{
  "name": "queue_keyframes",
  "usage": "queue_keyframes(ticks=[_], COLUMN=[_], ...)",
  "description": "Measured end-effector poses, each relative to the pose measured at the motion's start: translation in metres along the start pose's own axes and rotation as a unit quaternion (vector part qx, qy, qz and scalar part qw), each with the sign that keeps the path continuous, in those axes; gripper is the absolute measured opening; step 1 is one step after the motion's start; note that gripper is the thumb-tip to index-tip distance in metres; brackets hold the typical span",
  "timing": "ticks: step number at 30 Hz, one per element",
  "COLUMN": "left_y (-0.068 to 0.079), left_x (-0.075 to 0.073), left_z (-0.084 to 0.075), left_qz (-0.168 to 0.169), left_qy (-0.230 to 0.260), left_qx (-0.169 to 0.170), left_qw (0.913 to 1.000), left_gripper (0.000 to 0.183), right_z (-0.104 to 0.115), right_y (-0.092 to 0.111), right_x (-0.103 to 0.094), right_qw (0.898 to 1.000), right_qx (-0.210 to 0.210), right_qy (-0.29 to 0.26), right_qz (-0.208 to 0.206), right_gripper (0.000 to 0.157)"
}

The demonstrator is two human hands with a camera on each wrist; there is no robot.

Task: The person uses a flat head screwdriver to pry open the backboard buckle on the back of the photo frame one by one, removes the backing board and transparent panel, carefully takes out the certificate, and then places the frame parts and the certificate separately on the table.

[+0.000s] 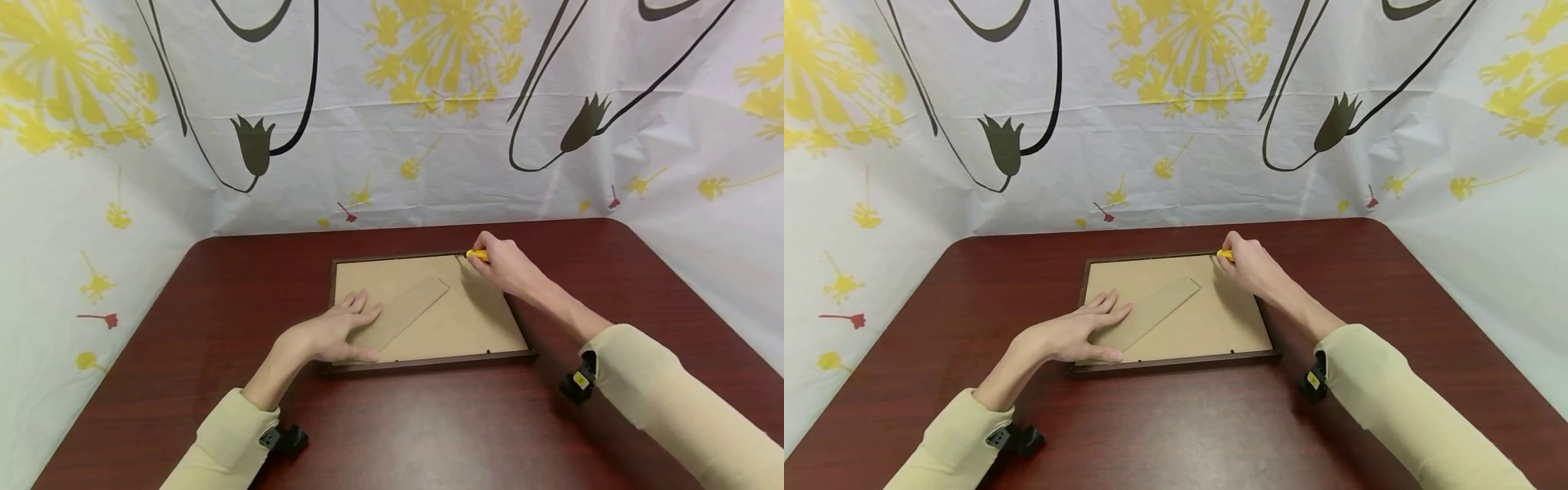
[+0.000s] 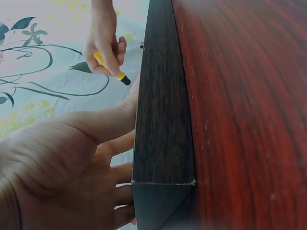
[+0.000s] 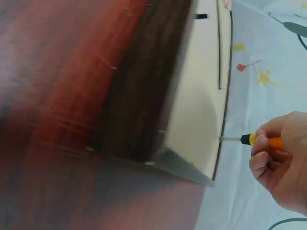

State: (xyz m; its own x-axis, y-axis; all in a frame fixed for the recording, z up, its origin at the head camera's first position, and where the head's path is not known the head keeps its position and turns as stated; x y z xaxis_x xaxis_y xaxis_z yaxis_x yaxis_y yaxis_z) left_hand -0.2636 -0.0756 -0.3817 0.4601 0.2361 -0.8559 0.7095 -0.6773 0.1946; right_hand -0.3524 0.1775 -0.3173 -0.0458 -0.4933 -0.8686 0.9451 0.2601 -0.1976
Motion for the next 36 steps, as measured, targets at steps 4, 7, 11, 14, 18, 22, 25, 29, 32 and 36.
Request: queue_keyframes(ticks=[4,7,11,14,18,22,25,29,32,36], left_y=[0.001,0.001,0.002,0.002,0.002,0.002,0.001,0.000,0.000,0.001], left_x=[0.000,0.001,0.001,0.000,-0.001,0.000,0.001,0.000,-0.002,0.000], left_z=[0.000,0.001,0.001,0.000,0.000,0.001,0.000,-0.001,-0.001,0.001], left_qz=[0.000,0.003,0.004,0.003,0.002,0.000,0.000,0.003,0.003,0.001], left_qy=[0.000,-0.002,-0.003,-0.005,-0.007,0.001,0.006,0.001,0.000,0.003], left_qx=[-0.001,-0.004,-0.006,-0.004,-0.006,-0.002,-0.001,0.000,0.002,0.003], left_qw=[1.0000,1.0000,1.0000,1.0000,1.0000,1.0000,1.0000,1.0000,1.0000,1.0000], left_gripper=[0.084,0.084,0.085,0.085,0.085,0.085,0.086,0.086,0.085,0.085], right_z=[0.003,0.009,0.017,0.021,0.024,0.021,0.015,0.009,0.008,0.010], right_y=[-0.013,-0.025,-0.042,-0.053,-0.059,-0.046,-0.024,-0.001,0.002,-0.009], right_x=[-0.004,-0.005,-0.007,-0.008,-0.008,-0.002,0.002,0.003,0.002,0.003], right_qw=[0.999,0.998,0.997,0.995,0.993,0.993,0.996,0.999,0.999,0.999], right_qx=[0.026,0.029,0.031,0.040,0.044,0.033,0.011,-0.023,-0.030,-0.007], right_qy=[-0.008,-0.007,0.004,0.009,0.010,0.003,0.000,0.009,0.015,0.012], right_qz=[0.034,0.054,0.076,0.093,0.112,0.111,0.091,0.042,0.024,0.049], right_gripper=[0.014,0.014,0.012,0.009,0.009,0.009,0.009,0.010,0.011,0.012])
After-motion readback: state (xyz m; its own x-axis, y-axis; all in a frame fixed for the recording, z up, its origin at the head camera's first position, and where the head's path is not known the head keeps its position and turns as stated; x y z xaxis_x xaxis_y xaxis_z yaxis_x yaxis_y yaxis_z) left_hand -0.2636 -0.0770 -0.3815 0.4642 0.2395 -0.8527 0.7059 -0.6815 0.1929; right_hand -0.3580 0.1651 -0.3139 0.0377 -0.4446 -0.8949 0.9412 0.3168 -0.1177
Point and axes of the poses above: each hand's wrist, its own y-axis away from the middle knuckle, its own x-axis out of the palm, z = x × y, the point moved 9 cm from there along -y, towards the middle knuckle, and after that the axes turned 6 degrees about x, right-handed, at the moved point
